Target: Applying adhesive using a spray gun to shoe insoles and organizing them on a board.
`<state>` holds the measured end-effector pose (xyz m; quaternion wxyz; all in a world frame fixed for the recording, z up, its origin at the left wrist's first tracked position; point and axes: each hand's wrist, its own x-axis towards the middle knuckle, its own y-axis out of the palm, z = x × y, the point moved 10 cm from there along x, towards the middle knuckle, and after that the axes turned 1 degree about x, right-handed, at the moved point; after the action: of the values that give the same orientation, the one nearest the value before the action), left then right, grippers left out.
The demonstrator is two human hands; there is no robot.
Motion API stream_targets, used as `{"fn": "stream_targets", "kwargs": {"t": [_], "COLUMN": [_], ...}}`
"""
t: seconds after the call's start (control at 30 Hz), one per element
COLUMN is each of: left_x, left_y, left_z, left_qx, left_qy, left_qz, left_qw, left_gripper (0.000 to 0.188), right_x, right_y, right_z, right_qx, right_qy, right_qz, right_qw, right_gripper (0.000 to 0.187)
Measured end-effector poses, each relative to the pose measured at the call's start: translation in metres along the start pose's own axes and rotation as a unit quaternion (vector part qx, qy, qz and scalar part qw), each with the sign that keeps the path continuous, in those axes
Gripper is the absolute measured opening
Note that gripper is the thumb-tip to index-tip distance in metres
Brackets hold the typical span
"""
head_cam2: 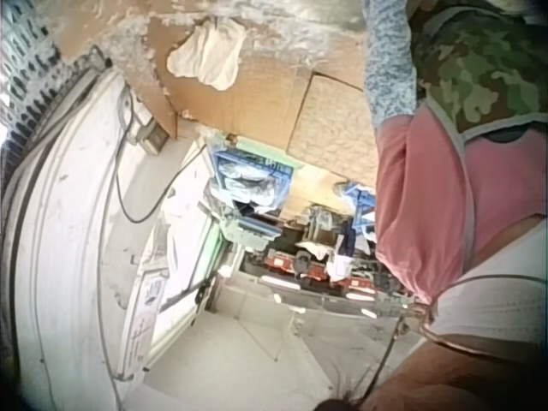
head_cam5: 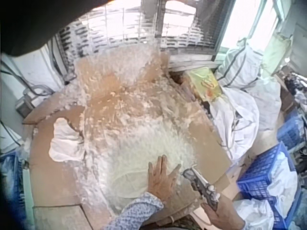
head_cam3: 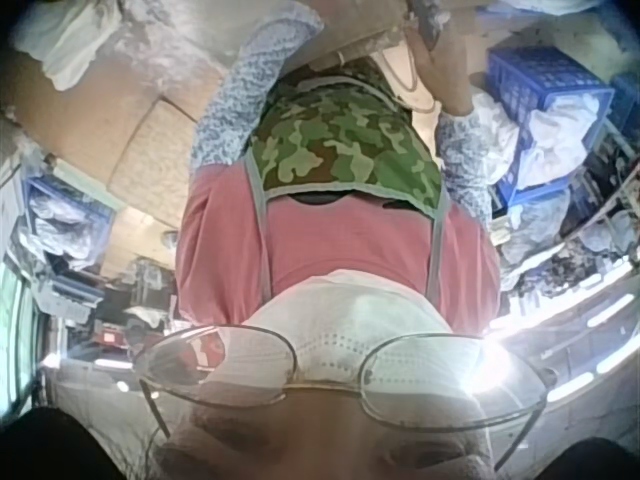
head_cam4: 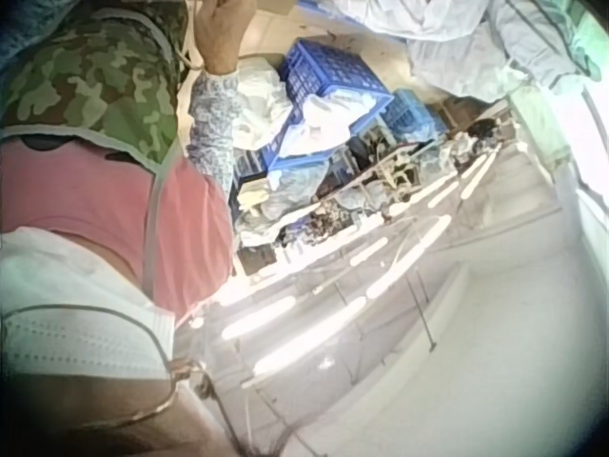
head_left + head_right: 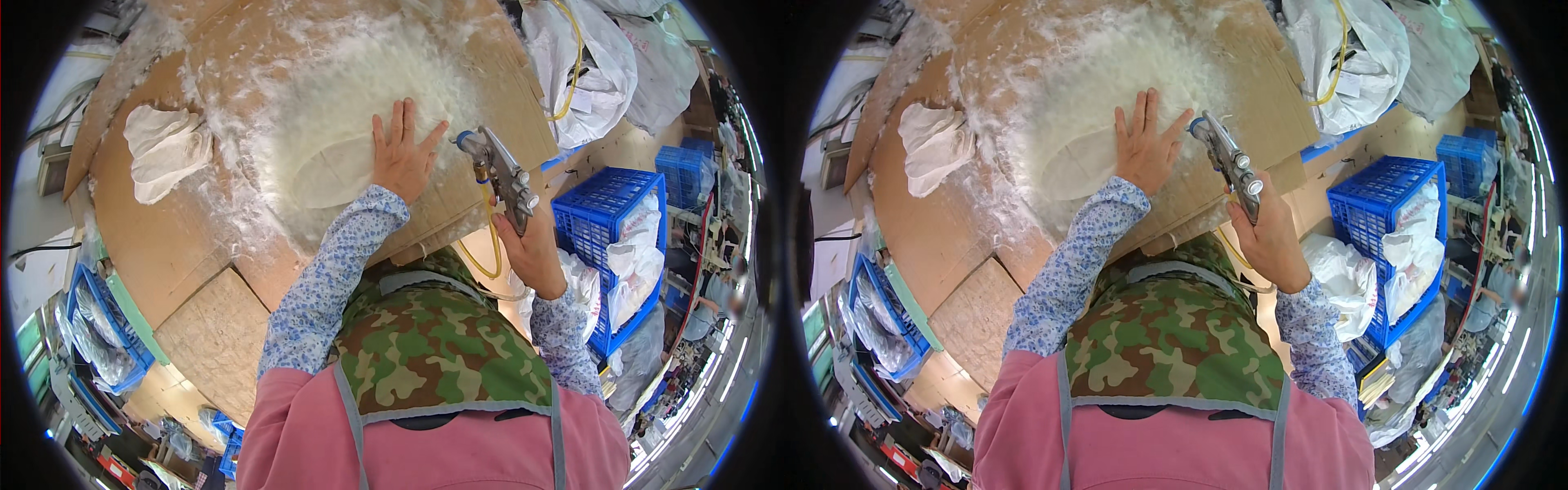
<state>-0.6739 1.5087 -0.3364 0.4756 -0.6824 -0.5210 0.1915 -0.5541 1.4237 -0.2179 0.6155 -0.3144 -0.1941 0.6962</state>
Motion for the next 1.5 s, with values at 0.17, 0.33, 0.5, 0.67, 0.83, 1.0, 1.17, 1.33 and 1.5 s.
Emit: {"fn": "stream_targets", "kwargs": {"t": [0.17,0.33,0.5,0.67,0.83,1.0,1.17,1.33,1.5], "left_x": [-0.001,-0.001,-0.008,-0.027,-0.041,-0.057,-0.075,-0.093,-0.107], "left_y": [-0.002,-0.001,-0.007,-0.018,-0.022,-0.029,-0.04,-0.048,-0.054], "left_z": [-0.001,0.0,-0.001,0.006,0.015,0.021,0.03,0.04,0.045], "left_qx": [-0.009,-0.005,-0.009,-0.016,-0.006,-0.007,-0.005,-0.002,0.007], "left_qy": [0.004,0.004,-0.001,-0.02,-0.037,-0.046,-0.05,-0.061,-0.07], "left_qz": [-0.011,-0.008,-0.013,-0.004,0.005,0.003,-0.003,0.002,0.014], "left_qw": [1.0,1.0,1.0,1.0,0.999,0.999,0.999,0.998,0.997], "left_gripper": [0.055,0.055,0.055,0.056,0.056,0.055,0.053,0.052,0.052], "right_x": [-0.003,-0.008,-0.02,-0.025,-0.025,-0.028,-0.032,-0.03,-0.036], "right_y": [-0.002,-0.005,0.0,0.01,0.021,0.027,0.029,0.019,0.019], "right_z": [0.005,0.002,0.007,0.01,0.018,0.029,0.024,0.015,0.008], "right_qx": [0.023,0.0,0.001,0.075,0.018,0.001,-0.022,-0.024,-0.055], "right_qy": [-0.014,0.013,0.006,0.007,0.001,-0.025,-0.015,-0.013,0.033], "right_qz": [-0.019,-0.025,-0.02,-0.025,0.019,0.02,0.028,-0.007,-0.003], "right_qw": [0.999,1.0,1.0,0.997,1.0,1.0,0.999,1.0,0.998], "right_gripper": [0.033,0.035,0.035,0.035,0.036,0.035,0.034,0.027,0.026]}}
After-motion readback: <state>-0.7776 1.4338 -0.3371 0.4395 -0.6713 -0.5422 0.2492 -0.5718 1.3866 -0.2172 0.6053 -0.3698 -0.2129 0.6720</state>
